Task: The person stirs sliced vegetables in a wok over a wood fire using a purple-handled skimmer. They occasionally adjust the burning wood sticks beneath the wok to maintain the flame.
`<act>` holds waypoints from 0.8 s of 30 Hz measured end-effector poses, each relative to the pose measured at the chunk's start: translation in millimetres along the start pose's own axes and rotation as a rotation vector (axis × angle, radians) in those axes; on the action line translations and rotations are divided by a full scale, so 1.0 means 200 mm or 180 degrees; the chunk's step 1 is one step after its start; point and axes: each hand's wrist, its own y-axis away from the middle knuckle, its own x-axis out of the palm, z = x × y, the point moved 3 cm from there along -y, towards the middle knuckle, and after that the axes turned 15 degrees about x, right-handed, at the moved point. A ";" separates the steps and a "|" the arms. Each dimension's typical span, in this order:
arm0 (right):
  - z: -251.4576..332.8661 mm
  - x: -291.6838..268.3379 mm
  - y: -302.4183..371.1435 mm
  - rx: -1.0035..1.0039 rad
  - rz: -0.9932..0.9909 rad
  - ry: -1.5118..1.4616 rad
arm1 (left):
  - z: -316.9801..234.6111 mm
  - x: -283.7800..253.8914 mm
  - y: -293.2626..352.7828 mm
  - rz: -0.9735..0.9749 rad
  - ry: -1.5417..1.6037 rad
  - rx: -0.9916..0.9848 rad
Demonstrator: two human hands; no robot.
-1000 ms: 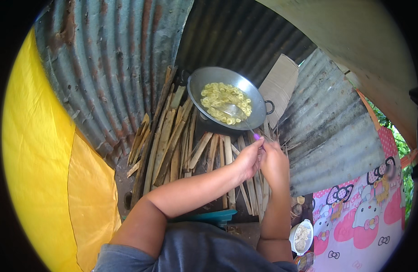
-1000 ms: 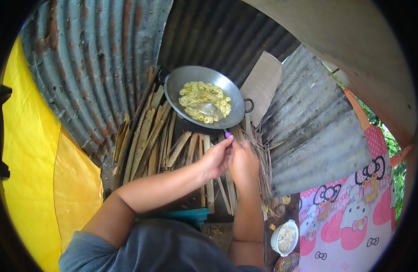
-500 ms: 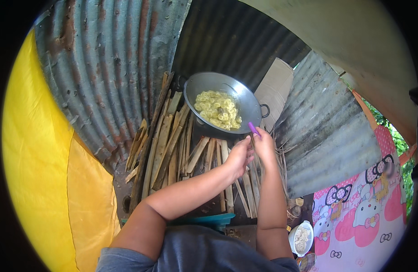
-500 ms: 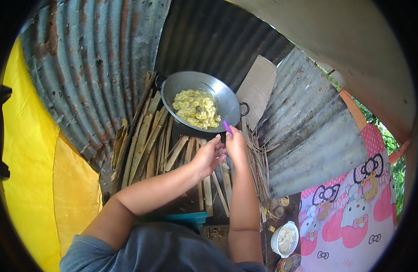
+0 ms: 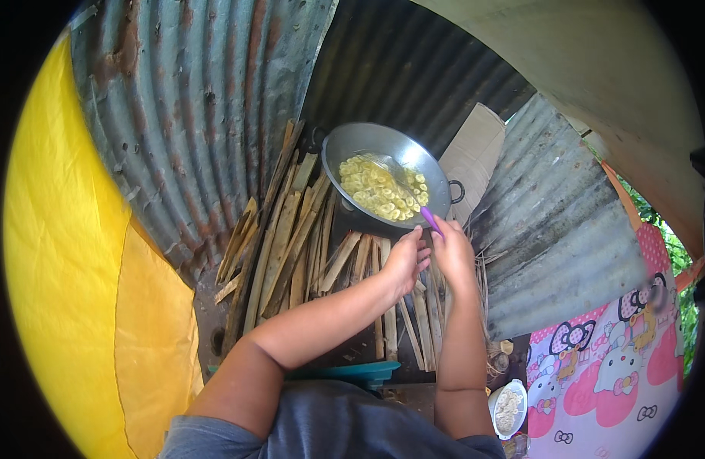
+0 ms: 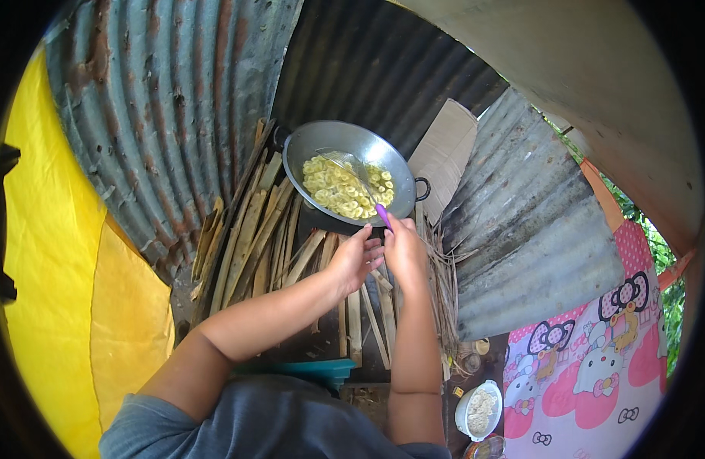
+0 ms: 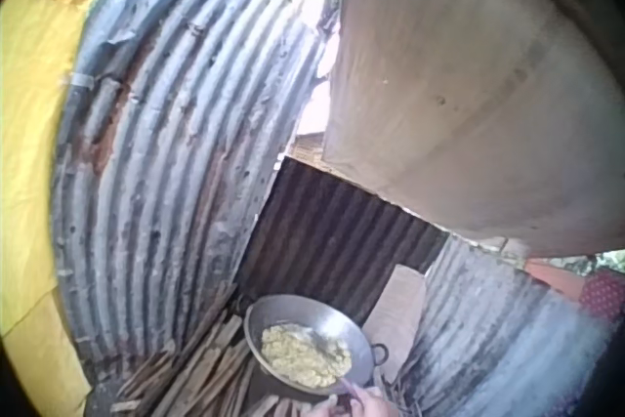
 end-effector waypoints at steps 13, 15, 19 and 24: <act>0.08 -0.16 0.25 0.0226 -0.0120 0.0664 | 0.06 0.06 0.11 0.0126 0.0315 -0.0323; 0.04 -0.18 0.26 0.0524 0.0004 0.0834 | 0.06 0.07 0.13 0.0177 0.0307 -0.0366; 0.03 -0.20 0.24 0.0506 0.0101 0.0409 | 0.08 0.11 0.17 0.0557 0.0168 -0.0322; 0.04 -0.20 0.26 0.0601 -0.0037 0.0656 | 0.07 0.09 0.18 0.0256 0.0242 -0.0485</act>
